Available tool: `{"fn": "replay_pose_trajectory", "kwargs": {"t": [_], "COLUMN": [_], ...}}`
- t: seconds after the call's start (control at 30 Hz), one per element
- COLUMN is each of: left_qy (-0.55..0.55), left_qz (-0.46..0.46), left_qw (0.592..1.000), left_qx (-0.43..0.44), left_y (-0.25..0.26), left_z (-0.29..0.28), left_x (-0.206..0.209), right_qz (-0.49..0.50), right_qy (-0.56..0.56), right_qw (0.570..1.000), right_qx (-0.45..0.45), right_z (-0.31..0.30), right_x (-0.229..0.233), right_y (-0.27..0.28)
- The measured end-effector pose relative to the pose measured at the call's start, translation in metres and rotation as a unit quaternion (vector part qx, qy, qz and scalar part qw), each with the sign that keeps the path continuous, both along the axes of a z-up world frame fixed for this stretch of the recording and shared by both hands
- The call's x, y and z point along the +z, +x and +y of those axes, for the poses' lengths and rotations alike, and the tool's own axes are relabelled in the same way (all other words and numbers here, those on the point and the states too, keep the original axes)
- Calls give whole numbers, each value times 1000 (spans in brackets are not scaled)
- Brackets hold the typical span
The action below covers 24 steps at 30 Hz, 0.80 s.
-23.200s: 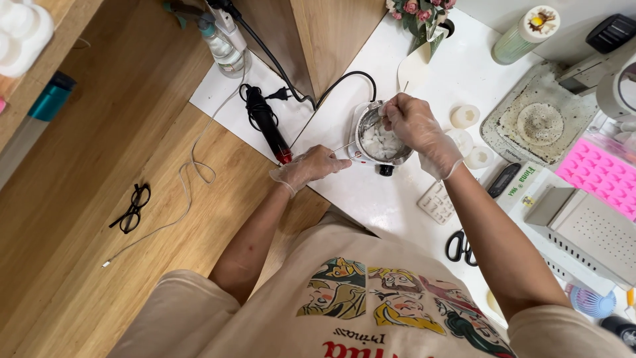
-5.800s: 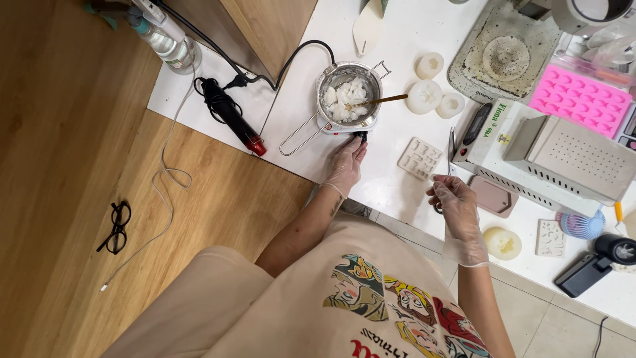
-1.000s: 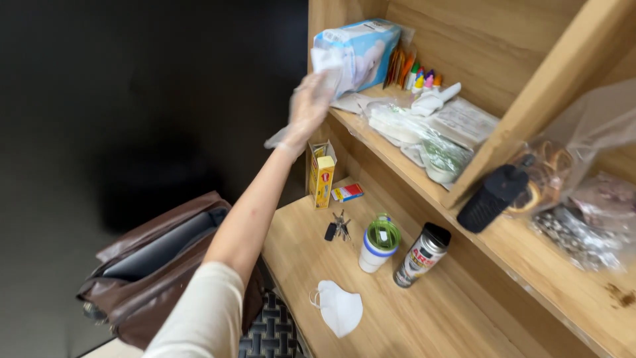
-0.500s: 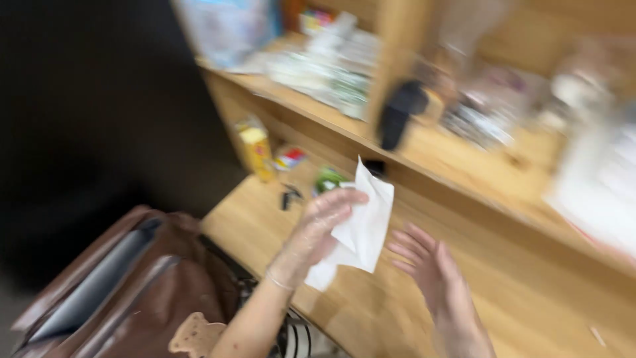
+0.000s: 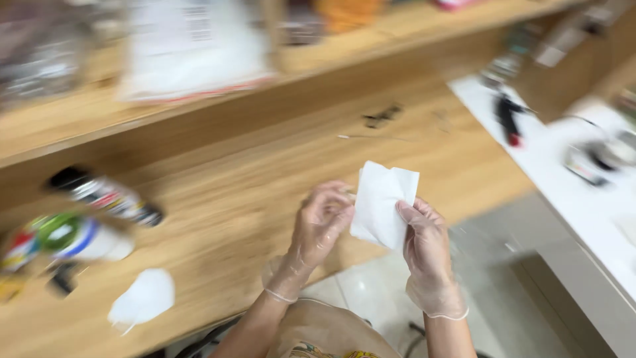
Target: Preparing and stirring wax in a small melting pot on a heating plate at a workbench.
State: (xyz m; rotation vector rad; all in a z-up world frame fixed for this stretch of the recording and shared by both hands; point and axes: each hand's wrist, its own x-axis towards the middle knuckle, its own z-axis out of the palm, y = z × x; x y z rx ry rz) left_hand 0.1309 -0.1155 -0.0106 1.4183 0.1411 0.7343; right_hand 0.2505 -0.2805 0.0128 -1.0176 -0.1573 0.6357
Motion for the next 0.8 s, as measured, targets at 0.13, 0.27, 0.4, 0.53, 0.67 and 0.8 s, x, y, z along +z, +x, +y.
{"fn": "replay_pose_trajectory", "kwargs": {"t": [0.13,0.27,0.4,0.53,0.67,0.8], "left_qy": [-56,-205,-195,-292,-294,-28], "left_qz": [89,206,121,151,166,205], "left_qw": [987,852,853,783,756,833], "left_qx": [-120,-436,-470,-528,-561,-513], "left_y": [74,130,185,260,337,393], "left_z": [-76,-154,-193,-226,-240,-255], "left_x": [14,3,-24,-53,-46,-3], "right_qz": [-22,-38,-58,-110,-17,138], "right_qy": [-69,-59,-180,-32,-28,-62], "right_qw": [990,979,957,958,946,929], "right_qx": [-122,-190,-219,-261,-324,-339], "right_z": [-98,-164,-231,-263,-265,-264], "right_x": [13,30,-35,-45,18,23], "right_y": [20,31,69,108,159,215]}}
